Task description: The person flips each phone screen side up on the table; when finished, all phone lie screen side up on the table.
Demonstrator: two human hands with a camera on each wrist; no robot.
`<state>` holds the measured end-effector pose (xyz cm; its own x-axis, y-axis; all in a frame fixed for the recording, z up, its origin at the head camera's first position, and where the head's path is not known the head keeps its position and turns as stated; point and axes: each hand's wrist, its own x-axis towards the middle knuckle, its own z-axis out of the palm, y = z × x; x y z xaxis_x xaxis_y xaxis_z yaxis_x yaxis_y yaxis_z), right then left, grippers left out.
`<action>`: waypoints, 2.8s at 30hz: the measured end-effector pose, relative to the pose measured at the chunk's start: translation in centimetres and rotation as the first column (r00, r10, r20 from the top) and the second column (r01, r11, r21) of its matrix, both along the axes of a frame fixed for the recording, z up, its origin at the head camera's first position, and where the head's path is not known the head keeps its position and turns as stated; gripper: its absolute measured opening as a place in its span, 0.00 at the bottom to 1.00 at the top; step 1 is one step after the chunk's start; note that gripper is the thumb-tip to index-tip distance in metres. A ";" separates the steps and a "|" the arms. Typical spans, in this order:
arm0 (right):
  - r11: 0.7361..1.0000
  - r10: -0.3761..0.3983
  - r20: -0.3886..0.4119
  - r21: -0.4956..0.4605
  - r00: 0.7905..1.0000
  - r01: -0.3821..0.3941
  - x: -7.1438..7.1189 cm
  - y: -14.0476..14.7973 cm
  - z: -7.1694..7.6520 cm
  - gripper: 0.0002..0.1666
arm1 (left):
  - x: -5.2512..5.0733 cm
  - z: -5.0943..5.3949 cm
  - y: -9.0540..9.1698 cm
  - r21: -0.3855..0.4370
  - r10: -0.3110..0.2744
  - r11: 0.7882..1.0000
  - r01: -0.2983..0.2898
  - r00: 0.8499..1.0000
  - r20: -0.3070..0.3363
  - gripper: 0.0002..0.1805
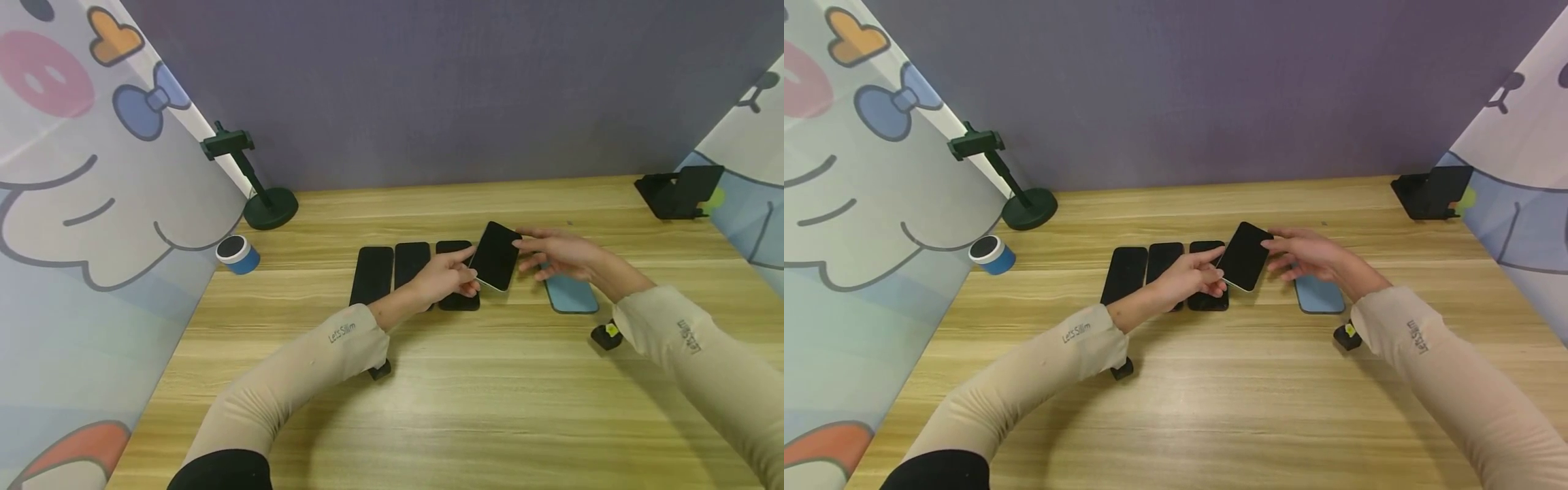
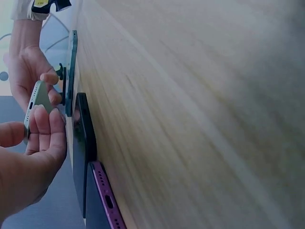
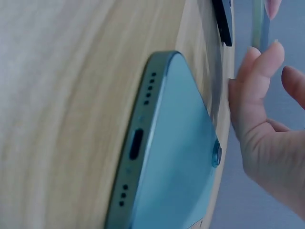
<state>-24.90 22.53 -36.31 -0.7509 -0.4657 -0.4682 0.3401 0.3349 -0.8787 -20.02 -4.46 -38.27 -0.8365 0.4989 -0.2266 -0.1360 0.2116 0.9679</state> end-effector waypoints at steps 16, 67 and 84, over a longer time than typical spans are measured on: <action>0.998 -0.051 -0.107 -0.028 0.993 0.048 -0.3 0.6 -0.6 0.49 | 0.0 1.0 0.8 -0.007 -0.183 0.983 0.184 0.981 0.066 0.45; 0.953 0.170 -0.060 0.265 0.984 -0.148 -1.9 0.0 -0.6 0.54 | 0.2 1.5 4.4 -0.608 -0.245 0.772 0.183 0.969 -0.020 0.52; 0.920 0.251 -0.207 0.356 0.946 -0.166 -1.5 -0.8 -0.8 0.50 | 0.2 2.2 5.4 -0.869 -0.369 0.489 0.076 0.921 -0.127 0.53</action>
<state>-26.43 21.73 -37.08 -0.7636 -0.4751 -0.4373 0.0206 0.6590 -0.7519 -19.79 0.96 -36.04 -0.8190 0.3732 -0.4358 0.2610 0.9187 0.2963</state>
